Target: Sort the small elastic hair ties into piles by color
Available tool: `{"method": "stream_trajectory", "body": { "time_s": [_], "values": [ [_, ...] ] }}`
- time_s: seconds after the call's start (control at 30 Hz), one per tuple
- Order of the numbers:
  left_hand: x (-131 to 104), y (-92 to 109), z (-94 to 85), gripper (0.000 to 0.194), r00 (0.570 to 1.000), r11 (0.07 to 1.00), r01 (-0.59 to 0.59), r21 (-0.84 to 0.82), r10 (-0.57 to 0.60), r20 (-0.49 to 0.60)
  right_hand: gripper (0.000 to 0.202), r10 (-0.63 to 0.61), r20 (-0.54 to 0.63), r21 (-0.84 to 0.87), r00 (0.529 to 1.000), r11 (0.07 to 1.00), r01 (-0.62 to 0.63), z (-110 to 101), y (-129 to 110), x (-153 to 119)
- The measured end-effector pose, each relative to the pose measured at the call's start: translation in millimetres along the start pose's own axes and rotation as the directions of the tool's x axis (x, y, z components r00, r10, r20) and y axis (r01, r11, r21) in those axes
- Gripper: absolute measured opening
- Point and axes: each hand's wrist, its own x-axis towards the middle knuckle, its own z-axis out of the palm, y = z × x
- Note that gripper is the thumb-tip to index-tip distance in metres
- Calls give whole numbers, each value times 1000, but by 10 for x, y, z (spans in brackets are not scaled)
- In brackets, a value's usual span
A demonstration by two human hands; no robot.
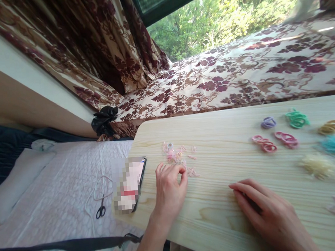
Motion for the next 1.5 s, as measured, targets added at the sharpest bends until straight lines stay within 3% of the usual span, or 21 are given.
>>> {"method": "stream_trajectory", "body": {
  "time_s": [0.17, 0.33, 0.57, 0.8, 1.03, 1.13, 1.3, 1.5],
  "values": [
    [-5, 37, -25, 15, 997, 996, -62, -65, 60, -42, 19, 12, 0, 22, 1000, 1000, -12, 6, -9, -7],
    [-19, 202, -44, 15, 993, 968, -120, -219, 116, -30, 20, 49, 55, 82, 997, 995, -54, -44, -29, 31],
    [-75, 512, -5, 11, 985, 896, -23, -444, 95, 141, 15, 140, 54, 261, 989, 954, -149, -193, -171, 115],
    [-91, 721, -14, 7, 967, 861, 61, -505, 75, 244, 11, 148, 9, 300, 989, 943, -144, -282, -167, 114],
    [-82, 711, 3, 8, 971, 869, 33, -493, 89, 222, 17, 198, 54, 282, 979, 937, -205, -473, -176, 93],
    [-90, 584, 30, 10, 982, 897, -27, -441, 107, 158, 18, 256, 2, 190, 967, 949, -251, -676, -12, 42],
    [-149, 378, 115, 11, 987, 928, -106, -356, 142, 79, 23, 377, -113, -53, 919, 922, -385, -1061, 547, -28],
    [-187, 332, 129, 12, 979, 938, -170, -301, 195, 53, 35, 469, -87, -185, 879, 859, -477, -1085, 981, 52]
  ]
}}
